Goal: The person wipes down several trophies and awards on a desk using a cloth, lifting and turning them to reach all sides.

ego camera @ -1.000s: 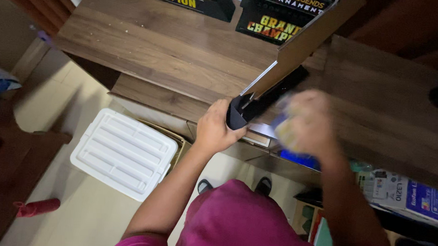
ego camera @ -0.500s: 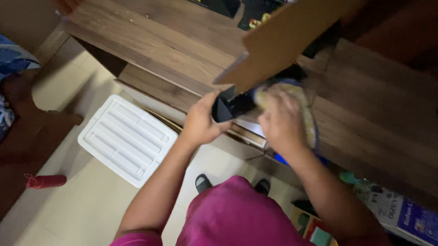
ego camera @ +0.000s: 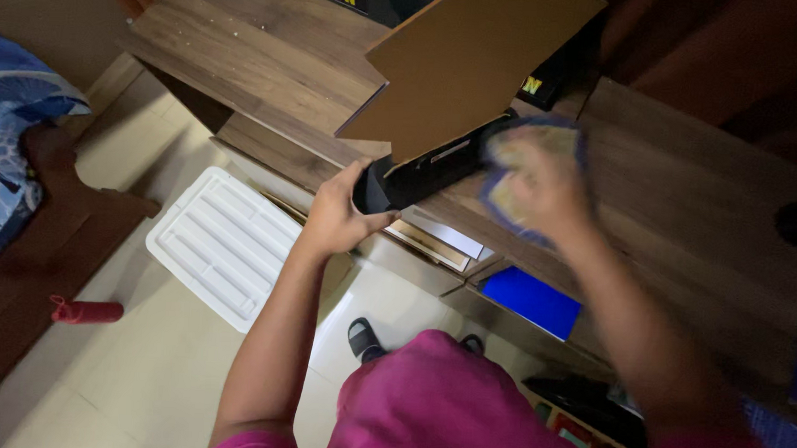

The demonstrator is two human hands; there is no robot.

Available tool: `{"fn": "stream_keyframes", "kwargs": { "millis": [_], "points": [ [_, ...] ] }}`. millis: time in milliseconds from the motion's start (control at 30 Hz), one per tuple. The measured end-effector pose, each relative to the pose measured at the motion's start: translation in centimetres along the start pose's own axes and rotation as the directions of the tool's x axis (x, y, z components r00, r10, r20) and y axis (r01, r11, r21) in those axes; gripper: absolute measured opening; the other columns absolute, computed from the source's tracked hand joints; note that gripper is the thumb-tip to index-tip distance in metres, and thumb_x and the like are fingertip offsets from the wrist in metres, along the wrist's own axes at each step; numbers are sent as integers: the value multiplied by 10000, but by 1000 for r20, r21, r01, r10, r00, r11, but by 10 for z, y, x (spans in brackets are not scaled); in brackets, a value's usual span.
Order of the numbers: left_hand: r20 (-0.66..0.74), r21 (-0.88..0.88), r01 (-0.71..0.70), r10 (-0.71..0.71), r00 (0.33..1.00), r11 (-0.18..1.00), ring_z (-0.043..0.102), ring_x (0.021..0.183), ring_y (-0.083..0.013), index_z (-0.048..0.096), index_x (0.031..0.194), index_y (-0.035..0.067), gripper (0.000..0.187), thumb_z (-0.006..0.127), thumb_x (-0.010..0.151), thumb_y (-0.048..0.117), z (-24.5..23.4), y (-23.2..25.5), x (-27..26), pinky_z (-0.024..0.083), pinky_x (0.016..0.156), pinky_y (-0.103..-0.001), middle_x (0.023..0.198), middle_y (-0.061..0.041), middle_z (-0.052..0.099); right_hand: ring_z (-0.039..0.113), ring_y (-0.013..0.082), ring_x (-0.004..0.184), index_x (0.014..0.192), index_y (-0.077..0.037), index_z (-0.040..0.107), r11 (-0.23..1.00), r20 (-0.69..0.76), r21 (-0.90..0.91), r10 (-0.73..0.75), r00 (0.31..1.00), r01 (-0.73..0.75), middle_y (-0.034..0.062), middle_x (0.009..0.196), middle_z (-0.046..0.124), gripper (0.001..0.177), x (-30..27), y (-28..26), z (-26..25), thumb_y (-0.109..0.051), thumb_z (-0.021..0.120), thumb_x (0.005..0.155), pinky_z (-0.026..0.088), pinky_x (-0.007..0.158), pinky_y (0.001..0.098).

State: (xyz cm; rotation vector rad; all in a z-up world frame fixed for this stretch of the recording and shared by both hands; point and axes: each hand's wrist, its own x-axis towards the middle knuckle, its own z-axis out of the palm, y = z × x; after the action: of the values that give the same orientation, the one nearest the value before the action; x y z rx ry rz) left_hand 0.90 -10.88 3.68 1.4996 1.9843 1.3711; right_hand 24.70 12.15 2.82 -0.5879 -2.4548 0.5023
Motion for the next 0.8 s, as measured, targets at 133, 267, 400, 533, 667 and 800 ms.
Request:
{"fn": "stream_keyframes", "kwargs": {
  "millis": [133, 267, 400, 533, 667, 800],
  "points": [
    [-5, 35, 1, -1, 1000, 999, 720, 1043, -331, 636, 1305, 70, 696, 874, 680, 261, -1, 5, -2, 541, 924, -386, 1110, -180, 732, 669, 379, 925, 1579, -217, 449, 658, 289, 23, 716, 635, -752, 169, 1126, 701, 507, 16, 69, -5, -141, 507, 1080, 567, 786, 528],
    [1, 109, 72, -73, 997, 991, 723, 971, -364, 641, 1284, 85, 719, 890, 651, 318, -5, 11, 3, 550, 856, -409, 1027, -195, 732, 579, 267, 1277, 1510, -77, 498, 753, 103, 590, 287, 952, -291, 164, 1408, 600, 469, 39, 100, 18, -225, 585, 1074, 472, 1093, 397],
    [-56, 200, 75, -65, 996, 977, 701, 960, -405, 644, 1228, 71, 699, 908, 661, 382, 2, 13, 1, 544, 817, -449, 1007, -210, 730, 351, 350, 1506, 1623, -144, 351, 882, 254, 300, 294, 921, -364, 216, 1653, 354, 624, 37, 66, 23, -405, 535, 1087, 288, 1197, 437],
    [-120, 186, 125, -104, 987, 974, 716, 928, -386, 662, 1183, 77, 678, 909, 630, 385, 13, 13, 1, 551, 803, -449, 982, -196, 744, 301, 392, 1516, 1649, -123, 265, 912, 266, 158, 329, 906, -378, 254, 1652, 299, 701, 34, 37, 12, -474, 511, 1094, 276, 1196, 483],
    [-141, 184, 170, -145, 979, 968, 728, 869, -375, 683, 1125, 87, 626, 912, 623, 383, 14, 14, 1, 560, 776, -451, 902, -183, 743, 504, 417, 1381, 1630, -130, 291, 925, 161, 23, 370, 915, -378, 254, 1544, 465, 725, 11, 18, 2, -467, 545, 1040, 431, 1119, 522],
    [-120, 159, 141, -123, 985, 977, 735, 871, -360, 683, 1150, 111, 600, 892, 653, 373, 13, 11, 0, 570, 781, -436, 905, -167, 744, 672, 382, 1126, 1613, -116, 261, 798, 191, -48, 597, 779, -600, 232, 1413, 575, 750, -10, -11, -3, -400, 553, 983, 552, 957, 505]
  ]
}}
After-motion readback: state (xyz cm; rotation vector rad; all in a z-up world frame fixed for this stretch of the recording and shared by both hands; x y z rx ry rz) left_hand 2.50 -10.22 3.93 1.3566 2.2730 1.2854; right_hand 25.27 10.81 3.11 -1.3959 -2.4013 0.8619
